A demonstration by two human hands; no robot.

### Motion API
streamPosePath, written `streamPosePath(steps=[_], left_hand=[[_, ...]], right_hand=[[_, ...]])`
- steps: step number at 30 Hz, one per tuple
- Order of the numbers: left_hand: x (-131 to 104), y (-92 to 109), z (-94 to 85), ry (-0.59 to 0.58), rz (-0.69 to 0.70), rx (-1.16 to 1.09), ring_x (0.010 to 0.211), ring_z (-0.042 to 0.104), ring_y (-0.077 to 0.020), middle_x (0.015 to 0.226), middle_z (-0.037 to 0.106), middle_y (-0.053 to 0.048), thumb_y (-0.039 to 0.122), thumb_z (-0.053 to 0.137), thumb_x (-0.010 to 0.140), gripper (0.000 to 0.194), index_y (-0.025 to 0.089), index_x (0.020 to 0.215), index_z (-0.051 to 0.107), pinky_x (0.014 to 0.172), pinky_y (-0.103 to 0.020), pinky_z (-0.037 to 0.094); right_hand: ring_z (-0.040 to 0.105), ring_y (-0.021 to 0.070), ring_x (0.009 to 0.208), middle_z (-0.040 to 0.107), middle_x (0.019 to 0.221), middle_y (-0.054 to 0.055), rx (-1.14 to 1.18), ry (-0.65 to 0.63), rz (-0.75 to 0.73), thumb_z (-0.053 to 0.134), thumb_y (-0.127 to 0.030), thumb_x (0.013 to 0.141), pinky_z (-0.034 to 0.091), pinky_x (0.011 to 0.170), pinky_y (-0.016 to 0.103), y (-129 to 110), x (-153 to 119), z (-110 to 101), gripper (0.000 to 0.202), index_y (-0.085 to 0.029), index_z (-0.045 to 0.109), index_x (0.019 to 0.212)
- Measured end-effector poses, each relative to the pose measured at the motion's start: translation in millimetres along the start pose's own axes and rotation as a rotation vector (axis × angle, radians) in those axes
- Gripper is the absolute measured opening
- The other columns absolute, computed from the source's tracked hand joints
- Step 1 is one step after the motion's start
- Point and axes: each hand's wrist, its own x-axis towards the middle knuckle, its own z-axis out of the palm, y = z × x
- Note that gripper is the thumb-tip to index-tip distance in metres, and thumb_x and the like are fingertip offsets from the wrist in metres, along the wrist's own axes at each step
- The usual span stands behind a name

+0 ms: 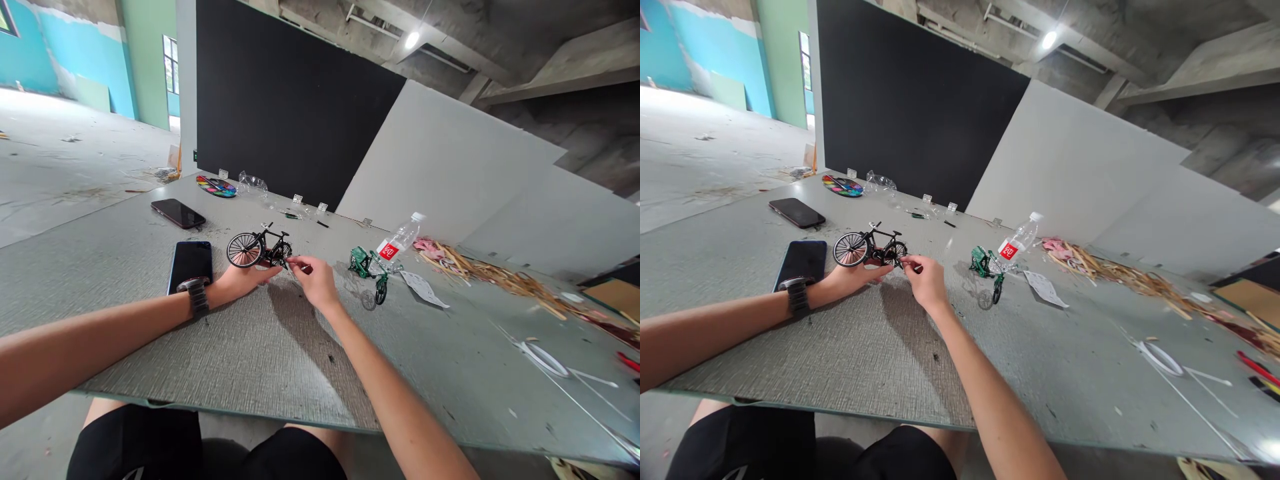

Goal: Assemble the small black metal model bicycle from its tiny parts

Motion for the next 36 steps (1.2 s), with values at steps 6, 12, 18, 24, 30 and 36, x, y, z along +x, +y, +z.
streamPosePath(steps=[6,12,18,24,30,36], left_hand=[[0.9,-6.1,-1.2,0.061,0.190,0.111,0.076,0.067,-0.0196,0.091,0.072,-0.003,0.045,0.067,0.080,0.037,0.019,0.104,0.063,0.072,-0.031,0.050],[3.6,-15.5,-0.2,0.057,0.250,0.095,0.079,0.068,-0.0196,0.098,0.071,-0.005,0.045,0.069,0.080,0.040,0.019,0.110,0.061,0.071,-0.030,0.051],[4.3,-16.3,0.7,0.047,0.245,0.061,0.081,0.068,-0.0209,0.097,0.072,-0.005,0.047,0.069,0.080,0.038,0.018,0.104,0.063,0.071,-0.031,0.051],[6.3,-21.4,2.6,0.051,0.243,0.030,0.079,0.067,-0.0201,0.095,0.071,-0.005,0.045,0.070,0.079,0.035,0.019,0.101,0.063,0.072,-0.031,0.051],[5.9,-20.8,1.7,0.049,0.253,0.024,0.077,0.066,-0.0212,0.091,0.070,-0.003,0.046,0.070,0.079,0.031,0.022,0.097,0.063,0.072,-0.033,0.052],[5.4,-21.3,1.2,0.045,0.232,0.022,0.078,0.066,-0.0215,0.095,0.071,-0.004,0.048,0.070,0.080,0.034,0.024,0.102,0.061,0.068,-0.032,0.051]], right_hand=[[0.065,0.0167,0.070,0.077,0.090,0.006,0.011,0.009,0.017,0.057,-0.029,0.088,0.044,0.060,0.025,-4.3,-1.8,2.3,0.023,-0.018,0.077,0.096],[0.066,0.0173,0.072,0.077,0.093,0.006,0.041,0.045,0.023,0.060,-0.027,0.087,0.047,0.065,0.026,-1.4,-0.4,5.4,0.020,-0.019,0.077,0.094],[0.067,0.0178,0.074,0.077,0.093,0.007,0.055,0.052,0.027,0.060,-0.029,0.087,0.048,0.068,0.027,0.8,0.3,7.8,0.021,-0.018,0.077,0.094],[0.066,0.0177,0.072,0.077,0.091,0.008,0.049,0.058,0.049,0.061,-0.028,0.086,0.047,0.066,0.027,-1.7,0.0,8.2,0.021,-0.017,0.077,0.093],[0.066,0.0177,0.072,0.077,0.091,0.008,0.056,0.055,0.049,0.060,-0.028,0.086,0.047,0.066,0.027,-3.0,-0.4,8.0,0.020,-0.017,0.076,0.091],[0.066,0.0185,0.074,0.077,0.094,0.008,0.043,0.040,0.059,0.059,-0.027,0.088,0.047,0.066,0.027,-4.9,-1.3,6.6,0.021,-0.017,0.076,0.094]])
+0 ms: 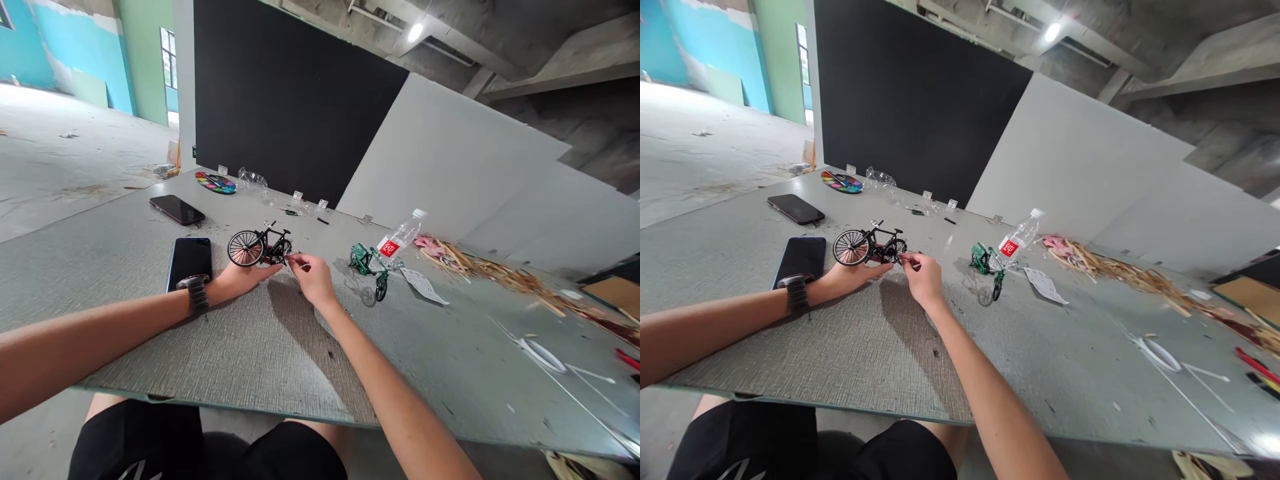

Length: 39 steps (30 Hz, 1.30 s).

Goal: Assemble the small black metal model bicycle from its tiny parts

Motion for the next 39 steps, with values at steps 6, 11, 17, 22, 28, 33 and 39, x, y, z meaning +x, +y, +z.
streamPosePath(steps=[6,11,17,22,28,33,39], left_hand=[[-0.9,3.2,-0.8,-0.003,0.023,0.030,0.076,0.066,-0.0194,0.094,0.071,-0.003,0.046,0.068,0.081,0.038,0.021,0.109,0.061,0.069,-0.030,0.050],[-0.5,5.8,-2.0,0.005,0.020,0.066,0.077,0.066,-0.0191,0.090,0.072,-0.004,0.046,0.068,0.081,0.041,0.019,0.111,0.062,0.073,-0.030,0.050],[-0.5,5.8,-1.5,0.009,0.022,0.075,0.075,0.066,-0.0194,0.090,0.072,-0.003,0.046,0.068,0.081,0.042,0.019,0.112,0.061,0.071,-0.031,0.049],[-1.1,5.2,-0.8,-0.002,0.017,0.059,0.075,0.066,-0.0196,0.091,0.071,-0.004,0.047,0.068,0.082,0.040,0.020,0.111,0.063,0.071,-0.031,0.050],[-0.3,4.4,-2.4,0.005,0.134,0.107,0.088,0.064,-0.0204,0.097,0.070,-0.004,0.041,0.067,0.084,0.032,0.018,0.106,0.065,0.086,-0.032,0.048],[-0.7,5.3,-3.7,0.003,0.198,0.146,0.096,0.063,-0.0211,0.105,0.069,-0.007,0.038,0.066,0.085,0.034,0.016,0.111,0.064,0.095,-0.033,0.045],[-0.6,9.8,-5.8,0.001,0.196,0.192,0.092,0.063,-0.0222,0.097,0.070,-0.006,0.039,0.065,0.085,0.028,0.017,0.102,0.066,0.092,-0.035,0.046]], right_hand=[[0.064,0.0173,0.071,0.077,0.095,0.008,-0.004,-0.005,-0.001,0.059,-0.028,0.087,0.047,0.067,0.027,1.2,0.1,0.5,0.021,-0.017,0.076,0.093],[0.064,0.0169,0.070,0.077,0.095,0.009,0.003,-0.006,0.002,0.059,-0.028,0.087,0.048,0.066,0.027,1.0,-0.1,0.5,0.022,-0.017,0.076,0.094],[0.065,0.0170,0.072,0.077,0.096,0.009,-0.008,-0.002,0.001,0.059,-0.029,0.087,0.048,0.068,0.027,1.3,0.1,0.6,0.022,-0.016,0.076,0.093],[0.065,0.0168,0.072,0.077,0.094,0.009,-0.006,0.004,-0.006,0.059,-0.028,0.087,0.048,0.068,0.027,1.9,0.2,1.4,0.022,-0.016,0.076,0.093],[0.066,0.0177,0.076,0.076,0.094,0.009,-0.013,0.001,-0.015,0.059,-0.028,0.087,0.048,0.070,0.027,-0.4,-0.5,0.4,0.021,-0.016,0.076,0.093],[0.066,0.0183,0.075,0.076,0.093,0.010,-0.026,-0.001,-0.023,0.059,-0.029,0.088,0.048,0.069,0.027,-2.7,-2.4,0.7,0.022,-0.015,0.075,0.094],[0.066,0.0182,0.073,0.076,0.088,0.008,-0.082,0.020,-0.048,0.058,-0.029,0.088,0.047,0.069,0.027,-2.7,-2.9,3.9,0.021,-0.017,0.075,0.093]])
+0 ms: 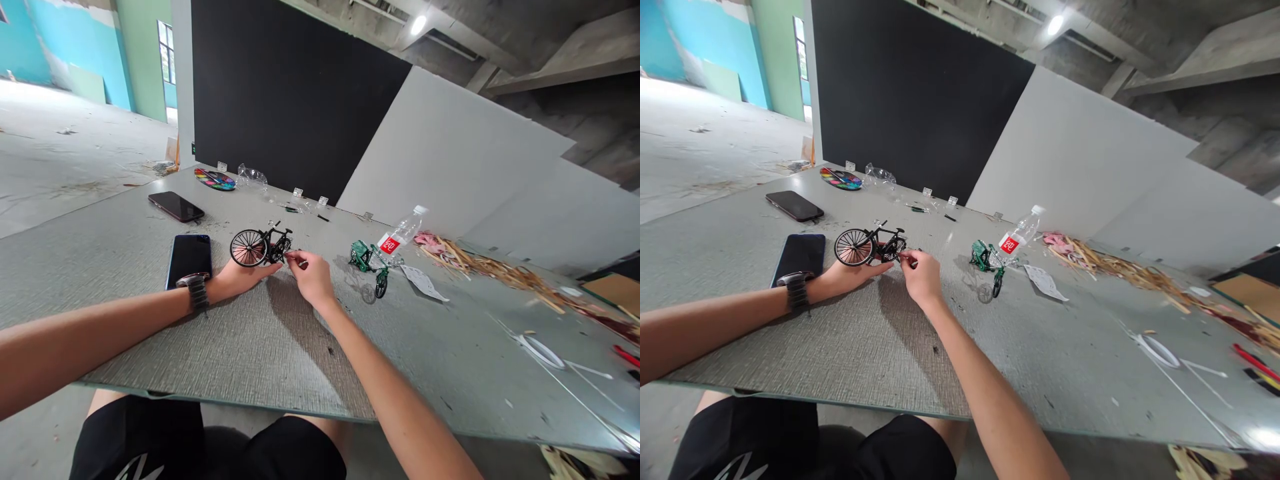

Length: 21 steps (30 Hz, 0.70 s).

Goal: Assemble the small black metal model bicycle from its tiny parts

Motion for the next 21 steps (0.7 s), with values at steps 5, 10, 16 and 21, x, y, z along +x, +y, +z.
streamPosePath(steps=[5,10,16,21], left_hand=[[0.7,1.7,-1.5,-0.020,0.010,-0.035,0.092,0.064,-0.0222,0.096,0.070,-0.005,0.039,0.065,0.084,0.024,0.018,0.096,0.068,0.090,-0.035,0.046],[2.2,4.6,0.8,-0.032,-0.223,-0.133,0.070,0.066,-0.0199,0.079,0.070,-0.003,0.047,0.068,0.079,0.032,0.018,0.094,0.065,0.070,-0.032,0.049],[4.4,6.2,2.4,-0.033,-0.295,-0.175,0.071,0.067,-0.0213,0.079,0.071,-0.004,0.048,0.069,0.076,0.034,0.017,0.090,0.066,0.065,-0.032,0.052],[4.5,5.6,2.5,-0.039,-0.312,-0.161,0.067,0.067,-0.0201,0.076,0.072,-0.005,0.049,0.069,0.076,0.034,0.016,0.086,0.065,0.064,-0.032,0.051]], right_hand=[[0.066,0.0178,0.072,0.076,0.088,0.007,-0.013,0.004,0.004,0.058,-0.026,0.087,0.047,0.068,0.027,1.2,0.6,0.9,0.020,-0.017,0.075,0.093],[0.067,0.0180,0.074,0.077,0.089,0.007,0.004,-0.007,0.017,0.057,-0.024,0.087,0.048,0.069,0.027,1.1,1.1,0.4,0.021,-0.017,0.076,0.092],[0.066,0.0177,0.073,0.076,0.088,0.007,0.027,-0.009,0.040,0.058,-0.023,0.085,0.047,0.067,0.026,1.9,1.2,0.9,0.021,-0.016,0.076,0.095],[0.066,0.0181,0.072,0.075,0.085,0.008,0.007,-0.028,0.047,0.056,-0.025,0.086,0.046,0.064,0.026,1.6,0.6,-0.3,0.023,-0.016,0.075,0.095]])
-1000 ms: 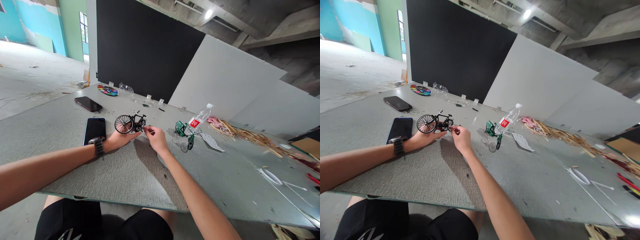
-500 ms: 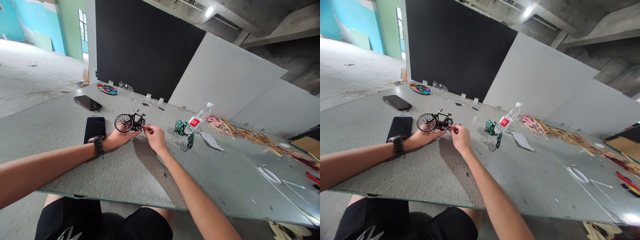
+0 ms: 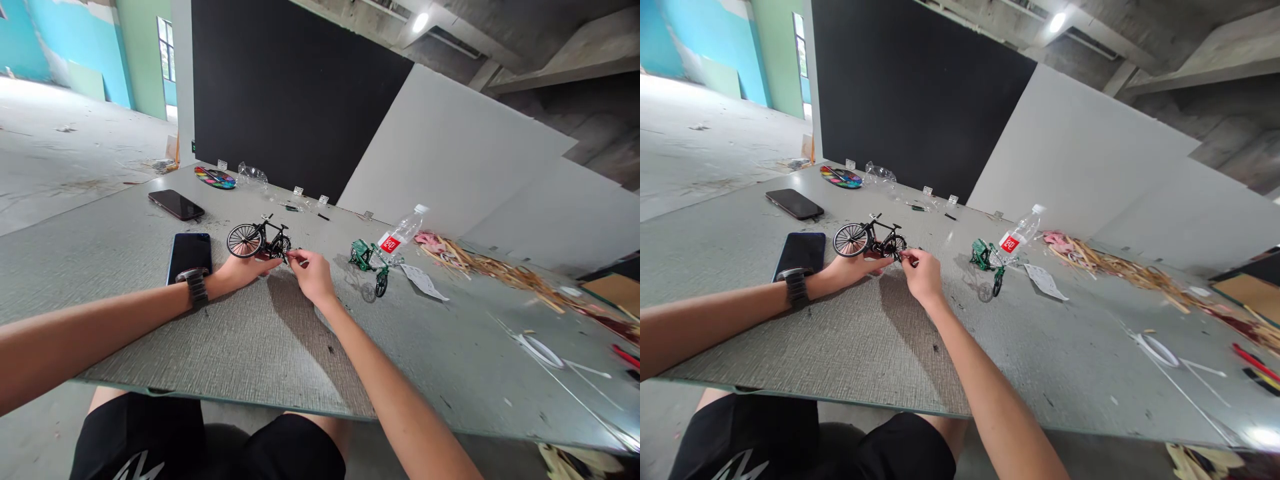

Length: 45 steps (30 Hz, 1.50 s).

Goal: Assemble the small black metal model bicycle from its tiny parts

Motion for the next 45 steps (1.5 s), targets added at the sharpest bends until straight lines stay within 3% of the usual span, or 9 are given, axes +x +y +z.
streamPosePath(steps=[6,11,19,33,45], left_hand=[[0.3,-0.4,0.0,0.002,-0.009,0.028,0.068,0.068,-0.0218,0.073,0.070,-0.003,0.050,0.069,0.077,0.033,0.018,0.081,0.064,0.063,-0.032,0.049],[-0.2,-3.8,-0.3,-0.004,0.043,0.001,0.073,0.068,-0.0222,0.078,0.071,-0.003,0.048,0.068,0.079,0.032,0.018,0.090,0.064,0.067,-0.033,0.050],[-4.5,-4.6,-4.8,-0.007,0.299,0.053,0.089,0.063,-0.0200,0.094,0.069,-0.005,0.040,0.064,0.085,0.027,0.016,0.098,0.067,0.085,-0.031,0.047],[-0.5,-11.6,-1.1,0.050,0.353,0.099,0.085,0.064,-0.0206,0.091,0.070,-0.003,0.042,0.067,0.084,0.027,0.019,0.098,0.067,0.084,-0.033,0.048],[-6.6,0.9,-5.9,-0.016,0.321,0.100,0.084,0.059,-0.0202,0.088,0.064,-0.005,0.040,0.059,0.087,0.026,0.017,0.094,0.069,0.083,-0.033,0.046]], right_hand=[[0.065,0.0176,0.071,0.075,0.083,0.007,-0.007,0.013,-0.022,0.056,-0.025,0.085,0.047,0.066,0.026,1.7,0.7,0.6,0.023,-0.016,0.075,0.093],[0.065,0.0176,0.070,0.075,0.083,0.007,-0.036,0.021,-0.031,0.056,-0.025,0.086,0.047,0.067,0.026,2.1,1.0,1.2,0.023,-0.016,0.075,0.095],[0.065,0.0179,0.072,0.076,0.087,0.008,-0.053,0.023,-0.048,0.057,-0.026,0.087,0.046,0.068,0.027,1.1,0.8,0.6,0.022,-0.017,0.075,0.093],[0.065,0.0180,0.070,0.076,0.086,0.008,-0.039,0.010,-0.049,0.056,-0.029,0.088,0.045,0.064,0.026,-1.1,-0.2,-0.9,0.023,-0.016,0.075,0.093],[0.068,0.0189,0.071,0.075,0.083,0.008,-0.022,0.037,-0.082,0.059,-0.030,0.088,0.048,0.066,0.028,1.1,-0.2,-0.2,0.018,-0.017,0.072,0.087]])
